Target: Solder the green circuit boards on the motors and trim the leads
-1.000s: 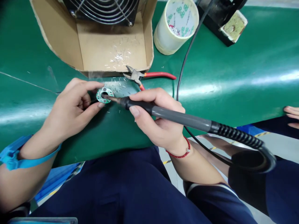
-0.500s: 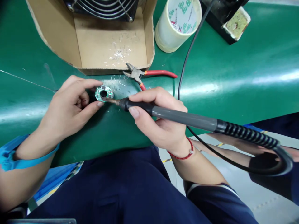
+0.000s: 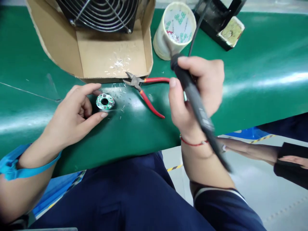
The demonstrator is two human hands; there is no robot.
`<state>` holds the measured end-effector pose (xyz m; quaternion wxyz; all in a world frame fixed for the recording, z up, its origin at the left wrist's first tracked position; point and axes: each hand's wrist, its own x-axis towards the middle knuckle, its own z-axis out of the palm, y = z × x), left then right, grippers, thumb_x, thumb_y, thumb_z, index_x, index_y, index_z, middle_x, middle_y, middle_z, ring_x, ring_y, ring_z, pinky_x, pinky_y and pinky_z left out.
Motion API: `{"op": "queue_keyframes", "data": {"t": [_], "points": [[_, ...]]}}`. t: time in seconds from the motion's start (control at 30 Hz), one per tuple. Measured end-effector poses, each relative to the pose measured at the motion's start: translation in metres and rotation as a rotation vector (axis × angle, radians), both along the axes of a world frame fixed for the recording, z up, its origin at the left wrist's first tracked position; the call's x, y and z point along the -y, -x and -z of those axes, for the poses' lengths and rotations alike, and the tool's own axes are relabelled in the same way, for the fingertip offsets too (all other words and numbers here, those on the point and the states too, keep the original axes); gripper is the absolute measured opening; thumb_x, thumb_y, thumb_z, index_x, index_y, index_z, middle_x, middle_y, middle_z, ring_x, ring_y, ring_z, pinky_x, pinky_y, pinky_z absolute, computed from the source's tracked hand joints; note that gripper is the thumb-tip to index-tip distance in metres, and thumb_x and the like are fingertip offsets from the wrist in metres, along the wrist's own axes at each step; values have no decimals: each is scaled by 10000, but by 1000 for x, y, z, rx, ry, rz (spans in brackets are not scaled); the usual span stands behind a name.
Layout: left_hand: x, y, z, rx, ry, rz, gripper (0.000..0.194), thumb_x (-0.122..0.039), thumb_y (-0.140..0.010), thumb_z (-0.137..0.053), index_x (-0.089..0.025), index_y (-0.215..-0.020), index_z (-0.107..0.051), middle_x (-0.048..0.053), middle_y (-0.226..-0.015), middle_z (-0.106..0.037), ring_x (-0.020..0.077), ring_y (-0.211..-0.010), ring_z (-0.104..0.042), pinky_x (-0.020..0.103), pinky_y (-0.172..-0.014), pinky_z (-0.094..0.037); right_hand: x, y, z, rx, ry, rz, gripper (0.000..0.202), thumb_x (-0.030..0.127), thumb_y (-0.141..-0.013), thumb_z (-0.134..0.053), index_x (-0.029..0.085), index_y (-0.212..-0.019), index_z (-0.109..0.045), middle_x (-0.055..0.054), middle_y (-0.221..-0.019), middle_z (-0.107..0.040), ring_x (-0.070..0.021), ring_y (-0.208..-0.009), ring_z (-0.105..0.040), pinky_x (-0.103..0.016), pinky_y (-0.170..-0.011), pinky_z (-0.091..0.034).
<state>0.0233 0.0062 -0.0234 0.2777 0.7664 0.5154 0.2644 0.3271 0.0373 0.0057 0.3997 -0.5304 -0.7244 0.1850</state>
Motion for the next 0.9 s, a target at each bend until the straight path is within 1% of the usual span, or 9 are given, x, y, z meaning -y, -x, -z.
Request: {"op": "queue_keyframes", "data": {"t": [0.07, 0.17, 0.23, 0.37, 0.4, 0.53, 0.63, 0.77, 0.9], "points": [[0, -2, 1, -67, -2, 13, 588, -268, -926, -711, -216, -1491, -557, 30, -932, -603, 174, -703, -537, 355, -729, -543, -16, -12, 10, 251, -102, -6, 370, 351, -1032, -638, 281, -1395, -646, -100, -1337, -719, -317, -1260, -660, -512, -1113, -507], [0, -4, -1, -82, 2, 11, 450, -228, -936, -685, -205, -1383, -644, 15, -882, -615, 138, -612, -491, 333, -716, -535, -25, -19, 27, 232, -88, -92, 350, 313, -1087, -532, 300, -1431, -593, -89, -1180, -791, -235, -1057, -760, -418, -979, -574], [1, -4, -4, -14, 11, -12, 424, -183, -920, -680, -240, -1341, -663, -8, -855, -627, 115, -570, -469, 300, -684, -526, -21, -18, 38, 206, -104, -119, 417, 401, -1043, -617, 284, -1438, -549, -141, -1336, -737, -290, -1226, -718, -493, -1067, -544], [6, -3, -9, 127, 47, -48, 491, -166, -899, -705, -320, -1361, -646, -24, -880, -651, 83, -524, -435, 258, -570, -466, -6, -10, 54, 311, -41, -180, 1095, 717, -714, -858, 217, -1546, -352, -263, -1642, -442, -478, -1504, -464, -721, -1193, -394], [8, -2, -9, 152, 58, -51, 502, -172, -900, -712, -330, -1371, -640, -19, -899, -662, 81, -524, -435, 260, -553, -455, -4, -8, 56, 351, -20, -167, 1081, 689, -716, -861, 217, -1543, -350, -257, -1611, -474, -488, -1477, -483, -739, -1178, -396], [12, -2, -8, 199, 113, -49, 495, -245, -926, -727, -333, -1398, -606, 46, -1041, -706, 129, -645, -585, 267, -525, -448, 3, -5, 50, 448, -4, -89, 518, 312, -834, -711, 236, -1321, -551, -139, -1149, -700, -387, -1049, -690, -610, -913, -569], [14, -4, -9, 193, 113, -54, 417, -312, -927, -751, -298, -1320, -612, 53, -1041, -703, 147, -700, -623, 262, -536, -461, 10, -4, 39, 400, -23, -98, 485, 157, -778, -632, 246, -1249, -564, -95, -1029, -684, -297, -836, -689, -447, -690, -579], [13, -7, -13, 157, 40, -56, 355, -346, -903, -786, -268, -1210, -627, -14, -884, -644, 89, -571, -478, 247, -554, -445, 20, 4, 35, 384, -90, -200, 525, 54, -772, -556, 283, -1245, -554, -83, -1237, -732, -291, -1011, -724, -446, -802, -606], [12, -9, -17, 111, 10, -62, 336, -322, -900, -786, -240, -1181, -622, -26, -854, -632, 80, -547, -431, 243, -538, -406, 29, 10, 42, 370, -102, -284, 487, 53, -791, -543, 284, -1220, -534, -60, -1123, -762, -285, -1014, -727, -483, -893, -601]]}}
